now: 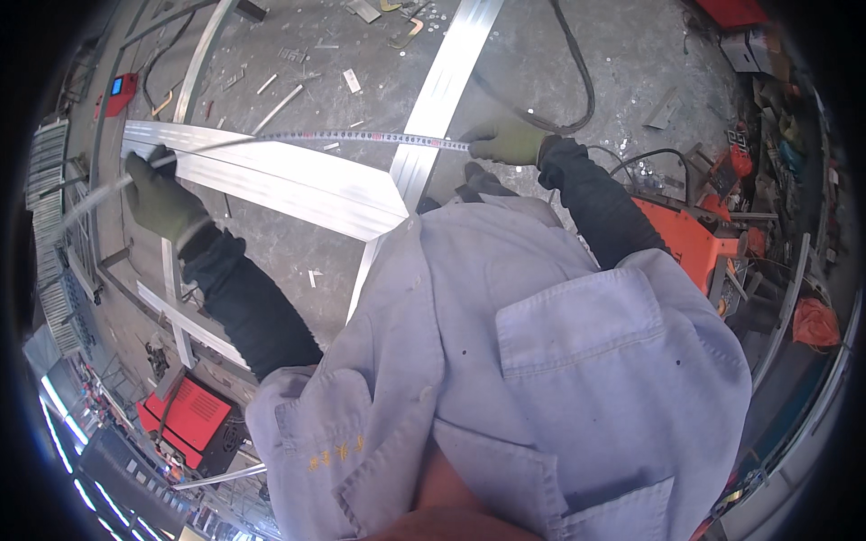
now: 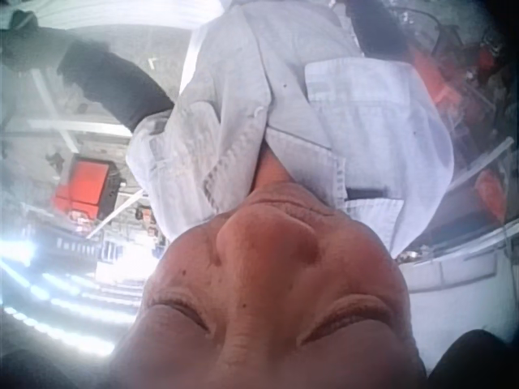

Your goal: The person uses a tape measure to measure the lengths of several aluminum frame pieces laid out on the floor. They repeatedly extend and retract the tape measure across different sections of the frame, checking dimensions and alignment.

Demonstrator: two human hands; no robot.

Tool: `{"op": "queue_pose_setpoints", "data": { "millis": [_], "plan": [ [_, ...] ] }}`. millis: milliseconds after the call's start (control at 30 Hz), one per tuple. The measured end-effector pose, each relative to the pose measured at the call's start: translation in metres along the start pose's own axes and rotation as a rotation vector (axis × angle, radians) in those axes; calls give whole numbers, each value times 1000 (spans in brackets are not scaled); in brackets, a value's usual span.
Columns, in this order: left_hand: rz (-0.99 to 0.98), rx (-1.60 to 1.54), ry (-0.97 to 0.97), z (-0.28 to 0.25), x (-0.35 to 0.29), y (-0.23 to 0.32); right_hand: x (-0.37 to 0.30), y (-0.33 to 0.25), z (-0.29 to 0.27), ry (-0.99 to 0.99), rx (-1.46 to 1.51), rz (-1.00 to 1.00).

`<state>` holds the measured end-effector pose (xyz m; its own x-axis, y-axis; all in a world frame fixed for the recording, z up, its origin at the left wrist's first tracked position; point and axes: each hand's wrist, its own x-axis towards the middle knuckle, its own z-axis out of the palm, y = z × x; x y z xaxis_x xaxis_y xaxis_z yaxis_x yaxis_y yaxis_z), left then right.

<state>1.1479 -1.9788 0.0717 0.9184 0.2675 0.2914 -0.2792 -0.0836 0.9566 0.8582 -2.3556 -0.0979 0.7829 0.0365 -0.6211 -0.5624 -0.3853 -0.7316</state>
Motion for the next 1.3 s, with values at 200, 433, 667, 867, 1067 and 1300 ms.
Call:
{"op": "queue_pose_setpoints", "data": {
  "millis": [200,433,667,867,1067,1300],
  "plan": [
    [487,237,-520,75,56,29,27,-41,63,-47,339,-80],
    [137,144,-1040,125,-91,-56,16,-87,99,87,1025,-49],
    [-885,75,-1106,57,-247,-141,54,-29,118,60,864,-67],
    [-552,298,-1300,28,-277,-186,89,-3,144,-54,1315,186],
    [-419,600,-1356,24,-276,-232,121,24,152,-26,997,318],
    [-727,347,-1400,-50,-208,-201,163,14,103,72,1499,228]
  ]
}}
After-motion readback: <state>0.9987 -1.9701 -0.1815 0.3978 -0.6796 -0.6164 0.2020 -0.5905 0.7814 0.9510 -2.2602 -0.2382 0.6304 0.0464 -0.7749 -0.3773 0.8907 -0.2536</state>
